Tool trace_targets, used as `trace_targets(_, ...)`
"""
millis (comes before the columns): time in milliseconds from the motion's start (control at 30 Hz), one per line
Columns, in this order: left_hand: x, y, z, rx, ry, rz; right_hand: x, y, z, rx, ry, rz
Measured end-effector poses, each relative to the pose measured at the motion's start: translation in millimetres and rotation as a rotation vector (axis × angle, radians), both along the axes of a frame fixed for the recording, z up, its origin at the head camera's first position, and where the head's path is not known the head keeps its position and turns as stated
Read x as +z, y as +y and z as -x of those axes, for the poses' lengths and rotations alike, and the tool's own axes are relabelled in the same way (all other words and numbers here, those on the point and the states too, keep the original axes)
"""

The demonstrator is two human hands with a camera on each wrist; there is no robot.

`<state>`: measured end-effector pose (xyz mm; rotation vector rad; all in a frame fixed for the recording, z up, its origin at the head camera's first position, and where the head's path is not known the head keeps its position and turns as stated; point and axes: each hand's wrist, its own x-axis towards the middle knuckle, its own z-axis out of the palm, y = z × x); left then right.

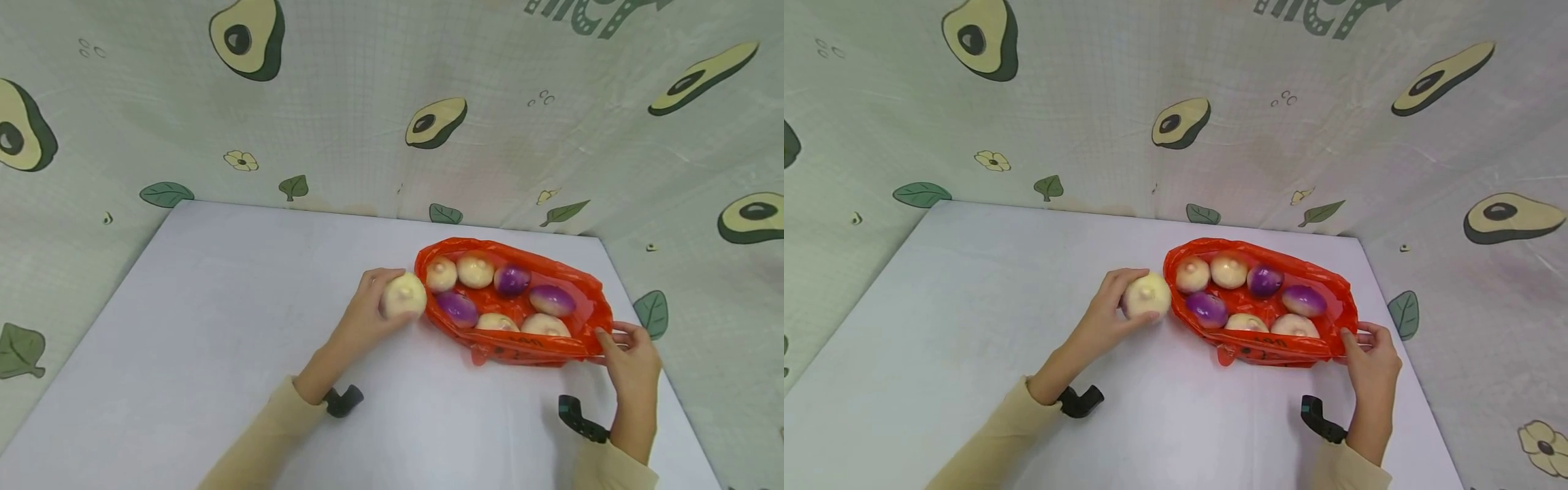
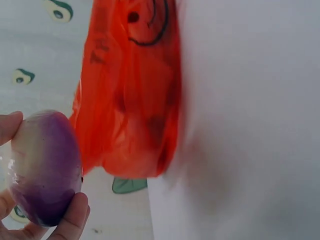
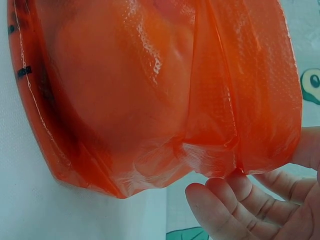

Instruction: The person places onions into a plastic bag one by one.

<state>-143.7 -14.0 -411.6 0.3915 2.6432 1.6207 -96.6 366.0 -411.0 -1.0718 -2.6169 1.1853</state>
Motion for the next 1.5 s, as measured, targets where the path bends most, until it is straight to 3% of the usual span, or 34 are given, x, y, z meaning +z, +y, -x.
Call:
trace_targets(400, 3.6, 43.4, -7.4, -0.09, 0.108, -0.087, -1.4, 0.2, 0.5, 0.003, -0.001, 0.001)
trace_targets(533, 5.7, 56.6, -6.8, -0.098, 0.145, -0.069, -1.7, 0.9, 0.9, 0.013, 0.005, 0.001)
trace_targets(933, 15.3, 87.0, 8.7, -0.062, 0.264, 0.19, 0.4, 0.4, 0.7, 0.011, 0.012, 0.001)
trace_targets(1133, 12.5, 103.7, 20.1, -0.075, 0.27, 0.348, 0.5, 0.8, 0.3, 0.009, 0.007, 0.001)
trace_targets(1300, 9.5, 113.3, 30.3, -0.116, 0.334, 0.452, 0.0, 1.3, 0.9, 0.007, 0.007, -0.002)
trace_targets(1500, 5.7, 119.0, 40.0, -0.202, 0.415, 0.508, -0.2, 1.7, 0.7, 0.008, 0.009, -0.001)
